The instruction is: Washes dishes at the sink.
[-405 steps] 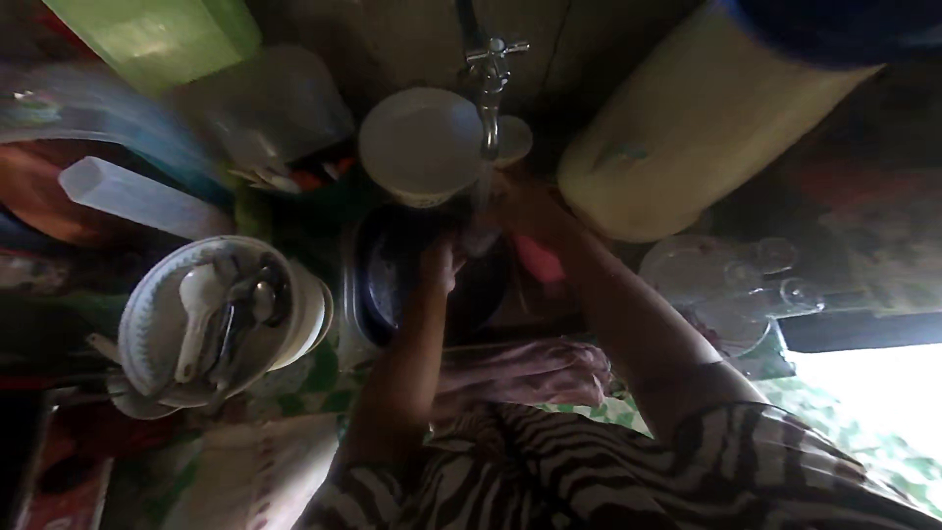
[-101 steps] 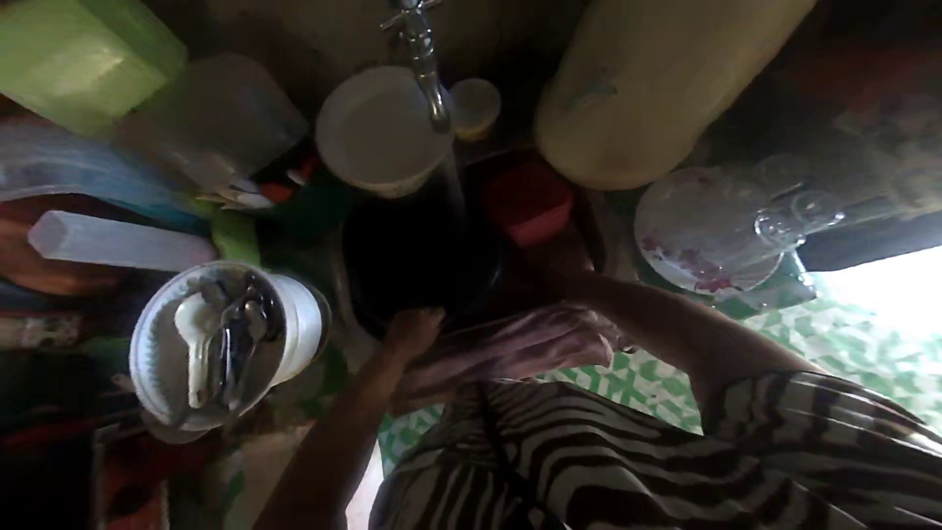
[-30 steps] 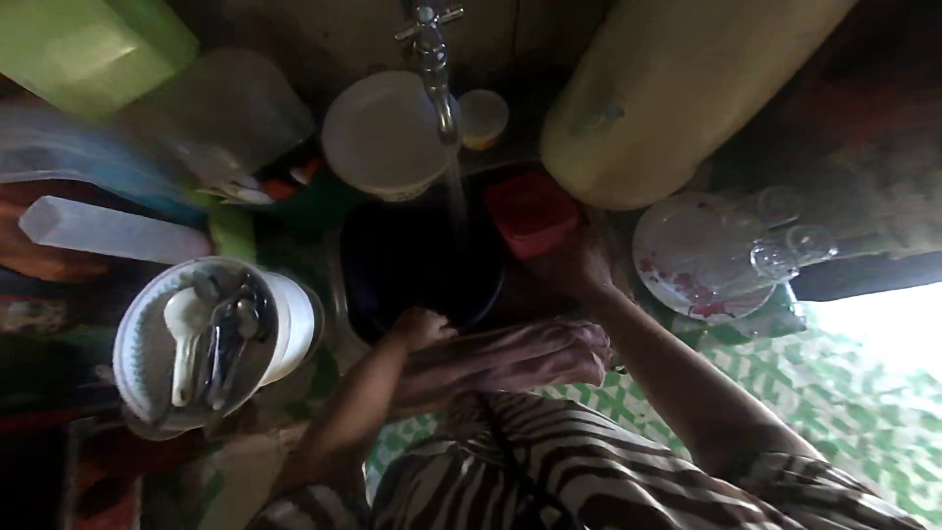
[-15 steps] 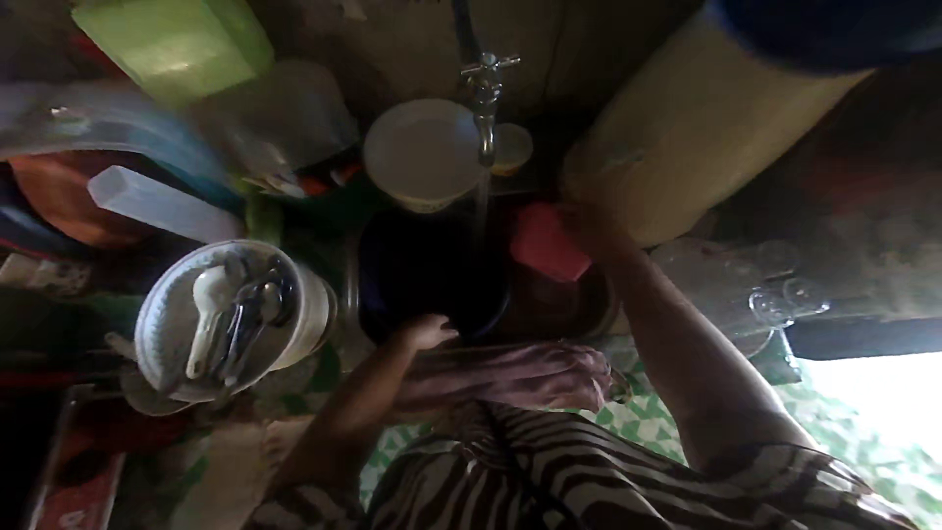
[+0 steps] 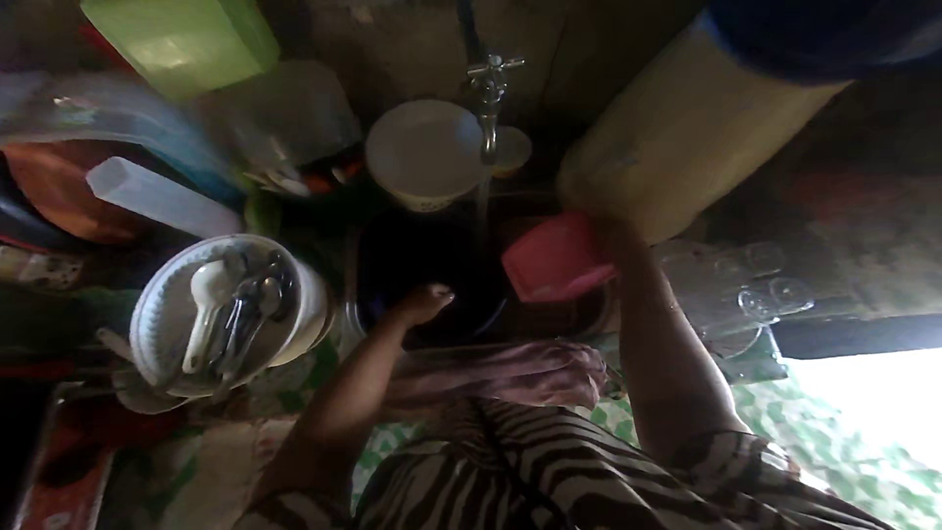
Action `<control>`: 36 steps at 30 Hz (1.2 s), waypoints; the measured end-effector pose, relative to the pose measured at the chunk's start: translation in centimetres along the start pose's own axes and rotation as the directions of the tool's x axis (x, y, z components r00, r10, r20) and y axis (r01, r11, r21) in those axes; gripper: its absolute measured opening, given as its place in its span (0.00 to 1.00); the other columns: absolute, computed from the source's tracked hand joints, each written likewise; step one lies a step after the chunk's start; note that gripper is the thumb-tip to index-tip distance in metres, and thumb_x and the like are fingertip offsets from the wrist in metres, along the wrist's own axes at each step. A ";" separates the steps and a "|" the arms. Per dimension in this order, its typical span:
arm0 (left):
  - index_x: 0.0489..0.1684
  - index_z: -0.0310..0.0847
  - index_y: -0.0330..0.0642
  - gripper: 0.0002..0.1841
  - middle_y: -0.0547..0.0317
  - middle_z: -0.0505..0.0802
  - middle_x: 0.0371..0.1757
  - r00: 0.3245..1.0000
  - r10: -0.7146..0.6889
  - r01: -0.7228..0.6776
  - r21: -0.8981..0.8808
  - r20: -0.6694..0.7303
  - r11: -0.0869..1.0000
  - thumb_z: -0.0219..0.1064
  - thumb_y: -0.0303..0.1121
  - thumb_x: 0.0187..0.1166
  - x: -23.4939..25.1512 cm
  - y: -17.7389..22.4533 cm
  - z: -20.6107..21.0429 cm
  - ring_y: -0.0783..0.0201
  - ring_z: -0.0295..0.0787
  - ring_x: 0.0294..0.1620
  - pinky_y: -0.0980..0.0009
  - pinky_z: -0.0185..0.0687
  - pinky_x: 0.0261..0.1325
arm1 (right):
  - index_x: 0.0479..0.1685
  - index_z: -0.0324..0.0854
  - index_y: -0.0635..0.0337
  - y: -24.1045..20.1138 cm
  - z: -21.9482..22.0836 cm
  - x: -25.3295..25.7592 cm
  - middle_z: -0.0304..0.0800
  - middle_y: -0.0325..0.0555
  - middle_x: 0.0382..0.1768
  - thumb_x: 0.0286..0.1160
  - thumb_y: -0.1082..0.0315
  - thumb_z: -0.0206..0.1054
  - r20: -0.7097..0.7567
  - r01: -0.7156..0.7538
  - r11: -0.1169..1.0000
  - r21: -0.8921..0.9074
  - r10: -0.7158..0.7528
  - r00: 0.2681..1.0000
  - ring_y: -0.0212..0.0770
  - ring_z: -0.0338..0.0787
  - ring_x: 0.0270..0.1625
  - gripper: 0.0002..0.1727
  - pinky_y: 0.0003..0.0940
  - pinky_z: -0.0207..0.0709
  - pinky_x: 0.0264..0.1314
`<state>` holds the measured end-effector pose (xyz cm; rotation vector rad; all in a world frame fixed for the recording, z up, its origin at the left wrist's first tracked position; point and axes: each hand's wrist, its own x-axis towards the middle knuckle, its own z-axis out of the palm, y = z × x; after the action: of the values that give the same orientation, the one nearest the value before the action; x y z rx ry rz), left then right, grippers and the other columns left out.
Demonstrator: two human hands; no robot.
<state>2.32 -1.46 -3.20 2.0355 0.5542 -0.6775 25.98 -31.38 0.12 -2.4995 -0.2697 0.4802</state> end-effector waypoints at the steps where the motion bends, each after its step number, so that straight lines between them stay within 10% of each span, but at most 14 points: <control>1: 0.78 0.76 0.40 0.24 0.42 0.86 0.72 1.000 0.002 -0.003 -0.022 -0.005 1.000 0.56 0.45 0.93 -0.1 0.2 -0.1 0.49 0.84 0.72 0.49 0.74 0.77 | 0.74 0.77 0.69 -0.5 -0.4 -0.6 0.80 0.72 0.71 0.95 0.60 0.50 -0.004 -0.030 0.999 0.016 0.030 1.000 0.68 0.79 0.76 0.23 0.68 0.67 0.79; 8: 0.78 0.75 0.36 0.22 0.40 0.85 0.74 0.884 0.158 -0.205 -0.061 -0.441 0.977 0.54 0.40 0.93 0.5 5.4 -2.7 0.47 0.80 0.77 0.47 0.71 0.82 | 0.74 0.78 0.67 -6.9 4.1 -1.1 0.81 0.68 0.72 0.94 0.56 0.53 0.070 0.091 0.979 0.181 -0.105 0.992 0.63 0.79 0.76 0.25 0.61 0.68 0.81; 14: 0.73 0.81 0.40 0.21 0.43 0.87 0.72 0.875 0.203 -0.225 0.001 -0.439 0.974 0.57 0.43 0.92 1.5 7.3 -3.3 0.50 0.81 0.76 0.47 0.71 0.82 | 0.63 0.84 0.66 -8.9 12.3 1.3 0.90 0.61 0.59 0.89 0.53 0.61 0.113 0.110 0.849 0.517 -0.195 0.974 0.51 0.89 0.62 0.23 0.53 0.79 0.70; 22: 0.88 0.68 0.56 0.30 0.43 0.64 0.92 0.852 -0.080 0.208 0.194 -0.518 0.959 0.61 0.51 0.87 1.1 0.4 -1.2 0.36 0.54 0.91 0.26 0.52 0.82 | 0.73 0.79 0.63 -8.0 14.0 4.1 0.85 0.60 0.69 0.90 0.52 0.59 0.189 -0.001 0.840 0.542 -0.120 0.975 0.52 0.83 0.72 0.26 0.53 0.73 0.78; 27: 0.89 0.64 0.43 0.36 0.32 0.55 0.93 0.758 -0.371 0.459 0.035 -0.537 0.888 0.65 0.48 0.82 -0.2 -3.7 -1.0 0.29 0.50 0.91 0.28 0.49 0.85 | 0.69 0.81 0.62 -8.9 14.4 2.9 0.86 0.59 0.65 0.88 0.51 0.61 0.258 -0.101 0.851 0.516 -0.042 0.965 0.52 0.86 0.66 0.24 0.53 0.79 0.70; 34: 0.88 0.66 0.41 0.30 0.40 0.64 0.92 0.764 0.377 -0.122 0.457 -0.523 0.881 0.60 0.41 0.88 3.6 5.7 3.7 0.38 0.50 0.94 0.34 0.40 0.92 | 0.66 0.81 0.60 -10.3 13.9 1.8 0.89 0.51 0.54 0.84 0.60 0.65 0.336 -0.246 0.682 0.689 0.000 0.942 0.42 0.88 0.52 0.19 0.44 0.85 0.56; 36: 0.79 0.76 0.43 0.25 0.43 0.79 0.81 0.820 0.355 -0.170 0.402 -0.449 0.900 0.64 0.40 0.85 4.8 9.2 3.9 0.41 0.71 0.83 0.38 0.64 0.83 | 0.61 0.81 0.59 -10.9 13.3 0.9 0.87 0.46 0.42 0.84 0.58 0.64 0.372 -0.321 0.542 0.777 0.016 0.928 0.37 0.86 0.38 0.17 0.38 0.84 0.41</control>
<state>10.55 -8.78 -2.40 2.5884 0.4498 -0.0410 20.60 -15.60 -4.15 -1.4828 0.0951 0.8682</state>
